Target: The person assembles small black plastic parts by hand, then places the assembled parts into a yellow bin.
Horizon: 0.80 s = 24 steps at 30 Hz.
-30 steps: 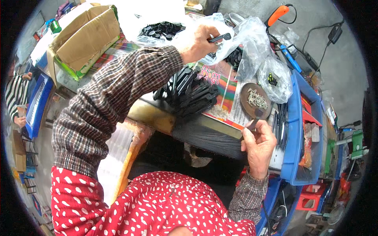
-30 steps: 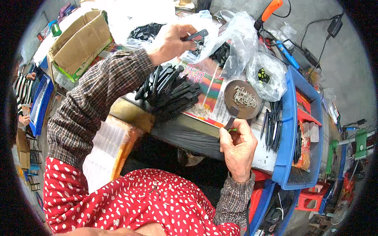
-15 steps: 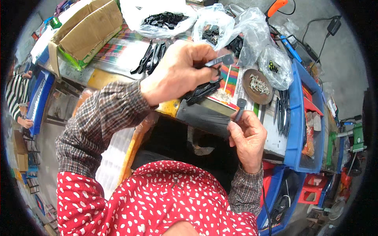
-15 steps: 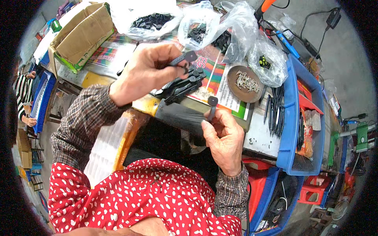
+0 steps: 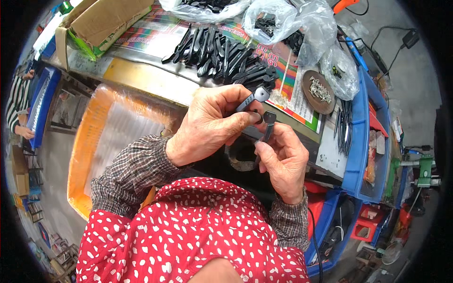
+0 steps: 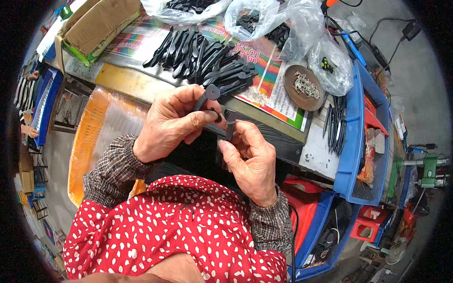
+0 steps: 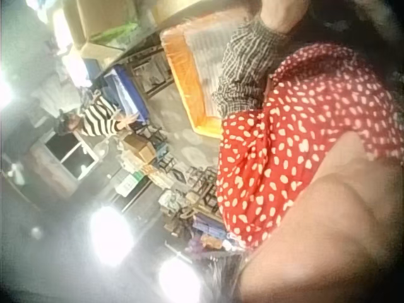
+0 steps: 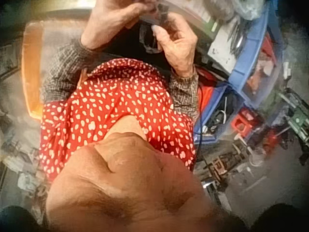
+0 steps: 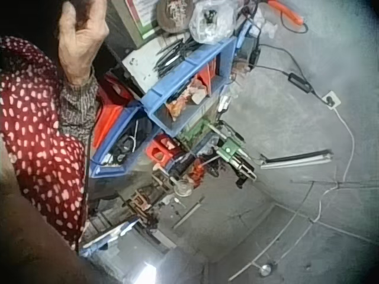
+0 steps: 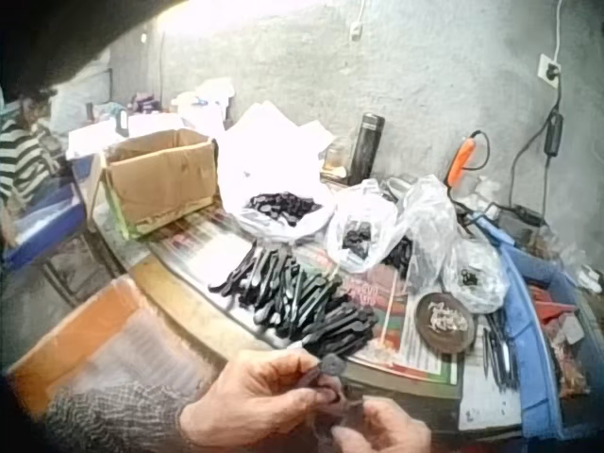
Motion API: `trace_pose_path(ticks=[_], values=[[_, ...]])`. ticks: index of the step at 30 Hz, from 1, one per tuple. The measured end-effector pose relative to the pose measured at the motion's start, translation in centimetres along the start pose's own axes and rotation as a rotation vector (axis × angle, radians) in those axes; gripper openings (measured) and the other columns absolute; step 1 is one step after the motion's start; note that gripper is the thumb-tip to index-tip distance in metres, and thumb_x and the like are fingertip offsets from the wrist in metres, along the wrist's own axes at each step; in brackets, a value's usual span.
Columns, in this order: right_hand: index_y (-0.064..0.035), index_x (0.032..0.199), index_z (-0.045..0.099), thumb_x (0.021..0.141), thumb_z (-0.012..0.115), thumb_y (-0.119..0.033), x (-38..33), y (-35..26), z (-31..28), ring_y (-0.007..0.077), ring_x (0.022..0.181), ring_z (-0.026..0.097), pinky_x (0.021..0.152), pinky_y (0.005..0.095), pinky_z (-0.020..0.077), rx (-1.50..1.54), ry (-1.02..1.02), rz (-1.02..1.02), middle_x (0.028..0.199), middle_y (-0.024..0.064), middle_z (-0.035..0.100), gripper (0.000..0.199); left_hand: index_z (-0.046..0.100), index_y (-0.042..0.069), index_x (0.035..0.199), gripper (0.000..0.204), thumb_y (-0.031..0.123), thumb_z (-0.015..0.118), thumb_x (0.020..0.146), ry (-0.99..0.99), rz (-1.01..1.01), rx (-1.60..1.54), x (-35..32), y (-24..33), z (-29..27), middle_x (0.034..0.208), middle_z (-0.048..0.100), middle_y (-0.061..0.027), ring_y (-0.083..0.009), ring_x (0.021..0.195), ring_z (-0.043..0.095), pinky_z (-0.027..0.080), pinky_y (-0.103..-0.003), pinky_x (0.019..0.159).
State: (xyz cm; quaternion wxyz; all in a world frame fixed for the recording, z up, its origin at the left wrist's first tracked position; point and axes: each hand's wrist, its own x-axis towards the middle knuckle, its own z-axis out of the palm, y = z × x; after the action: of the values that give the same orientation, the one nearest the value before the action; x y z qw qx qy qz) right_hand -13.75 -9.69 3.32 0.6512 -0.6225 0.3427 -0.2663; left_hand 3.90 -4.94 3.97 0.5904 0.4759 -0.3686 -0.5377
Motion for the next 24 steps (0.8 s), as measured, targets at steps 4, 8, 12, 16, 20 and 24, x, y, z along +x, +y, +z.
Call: trace_pose_path(ticks=[4,8,12,16,20,24], values=[[0.0017,0.111,0.053,0.086,0.061,-0.001,-0.1,0.3,0.2,0.0026,0.059,0.051,0.049,0.0176,0.0408,-0.039,-0.016,-0.005,0.078,0.0007,0.058,0.027,0.061,0.002,0.095,0.011,0.008,0.064,0.086,0.012,-0.016,-0.047,-0.5,-0.6,-0.4,0.074,0.060,0.0025,-0.0006,0.052,0.042,0.030,-0.015,0.043],[0.0013,0.109,0.055,0.086,0.061,-0.002,-0.1,0.5,0.7,0.0026,0.058,0.050,0.048,0.0174,0.0399,-0.076,-0.044,-0.003,0.076,-0.0003,0.057,0.024,0.062,0.004,0.095,0.011,0.008,0.065,0.085,0.016,-0.052,-0.130,-0.6,-0.8,-0.5,0.073,0.057,0.0056,0.0000,0.052,0.039,0.026,-0.015,0.044],[0.0010,0.108,0.055,0.086,0.061,-0.003,0.1,0.9,0.9,0.0024,0.058,0.049,0.048,0.0174,0.0393,-0.080,-0.074,0.002,0.074,-0.0009,0.055,0.023,0.063,0.005,0.095,0.012,0.008,0.066,0.084,0.034,-0.004,-0.120,-0.6,-1.6,-0.8,0.075,0.058,0.0056,0.0009,0.054,0.040,0.027,-0.015,0.044],[0.0013,0.107,0.055,0.086,0.061,-0.003,0.1,0.8,1.2,0.0022,0.057,0.048,0.047,0.0172,0.0387,-0.066,-0.088,0.034,0.074,-0.0011,0.055,0.022,0.063,0.005,0.095,0.012,0.008,0.066,0.084,0.043,0.008,-0.118,-0.7,-2.1,-1.0,0.076,0.059,0.0053,0.0014,0.055,0.041,0.028,-0.014,0.045],[0.0017,0.107,0.055,0.086,0.061,-0.003,0.0,1.1,1.0,0.0020,0.056,0.048,0.046,0.0171,0.0381,-0.033,-0.094,0.051,0.074,-0.0011,0.055,0.022,0.063,0.004,0.097,0.013,0.007,0.065,0.084,0.035,-0.014,-0.120,-0.7,-2.1,-1.0,0.077,0.060,0.0048,0.0015,0.057,0.043,0.029,-0.014,0.046],[0.0018,0.107,0.055,0.086,0.062,-0.003,0.0,1.4,1.0,0.0019,0.056,0.048,0.046,0.0170,0.0381,-0.014,-0.098,0.063,0.074,-0.0010,0.055,0.022,0.063,0.003,0.098,0.014,0.006,0.065,0.084,0.023,-0.028,-0.085,-0.7,-2.1,-1.1,0.078,0.060,0.0043,0.0015,0.058,0.045,0.031,-0.014,0.046]])
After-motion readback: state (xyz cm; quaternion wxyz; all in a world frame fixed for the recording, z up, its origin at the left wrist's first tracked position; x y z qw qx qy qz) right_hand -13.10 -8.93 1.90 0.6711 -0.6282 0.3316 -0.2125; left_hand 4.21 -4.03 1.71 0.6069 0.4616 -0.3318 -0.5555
